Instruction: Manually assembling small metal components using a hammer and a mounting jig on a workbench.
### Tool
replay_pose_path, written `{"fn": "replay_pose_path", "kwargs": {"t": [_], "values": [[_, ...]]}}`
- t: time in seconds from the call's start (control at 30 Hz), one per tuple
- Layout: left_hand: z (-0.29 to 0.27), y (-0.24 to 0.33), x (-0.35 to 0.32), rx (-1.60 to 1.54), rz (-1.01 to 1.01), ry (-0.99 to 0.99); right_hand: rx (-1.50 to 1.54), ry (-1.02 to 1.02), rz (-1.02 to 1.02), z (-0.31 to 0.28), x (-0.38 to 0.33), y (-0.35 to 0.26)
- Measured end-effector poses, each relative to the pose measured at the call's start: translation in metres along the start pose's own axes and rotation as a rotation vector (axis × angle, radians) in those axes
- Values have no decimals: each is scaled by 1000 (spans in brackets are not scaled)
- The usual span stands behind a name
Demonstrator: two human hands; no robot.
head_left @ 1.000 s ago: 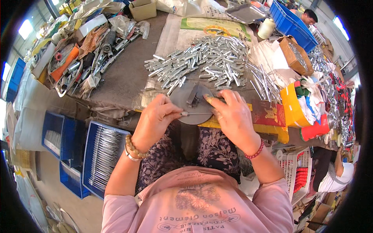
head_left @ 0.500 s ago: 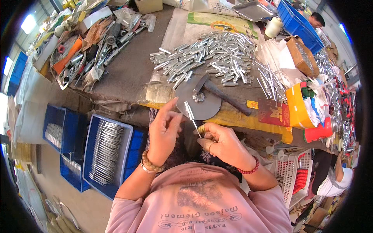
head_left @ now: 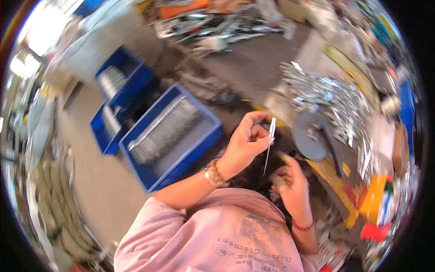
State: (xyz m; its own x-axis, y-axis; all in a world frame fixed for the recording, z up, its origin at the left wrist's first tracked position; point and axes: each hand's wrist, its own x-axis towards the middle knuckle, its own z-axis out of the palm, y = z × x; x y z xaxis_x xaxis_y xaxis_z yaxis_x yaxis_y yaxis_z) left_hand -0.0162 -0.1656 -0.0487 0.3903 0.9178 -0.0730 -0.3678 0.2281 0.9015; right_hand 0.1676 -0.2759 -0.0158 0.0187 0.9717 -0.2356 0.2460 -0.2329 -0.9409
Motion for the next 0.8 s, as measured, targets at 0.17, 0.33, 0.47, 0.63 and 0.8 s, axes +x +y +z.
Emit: {"fn": "replay_pose_path", "kwargs": {"t": [0.17, 0.33, 0.47, 0.63, 0.8], "values": [[-114, 8, -22, 285, 147, 407, 94, -52, 103, -6, 6, 13], [-270, 11, -90, 684, 61, 957, 38, -77, 160, -10, 12, 19], [-370, 10, -146, 1010, -183, 1216, 33, -95, 156, -9, 14, 25], [-405, 6, -153, 1040, -462, 1260, 45, -88, 147, -6, 14, 28], [-452, -33, -169, 1211, -460, 1261, 40, -92, 143, -4, 16, 27]]}}
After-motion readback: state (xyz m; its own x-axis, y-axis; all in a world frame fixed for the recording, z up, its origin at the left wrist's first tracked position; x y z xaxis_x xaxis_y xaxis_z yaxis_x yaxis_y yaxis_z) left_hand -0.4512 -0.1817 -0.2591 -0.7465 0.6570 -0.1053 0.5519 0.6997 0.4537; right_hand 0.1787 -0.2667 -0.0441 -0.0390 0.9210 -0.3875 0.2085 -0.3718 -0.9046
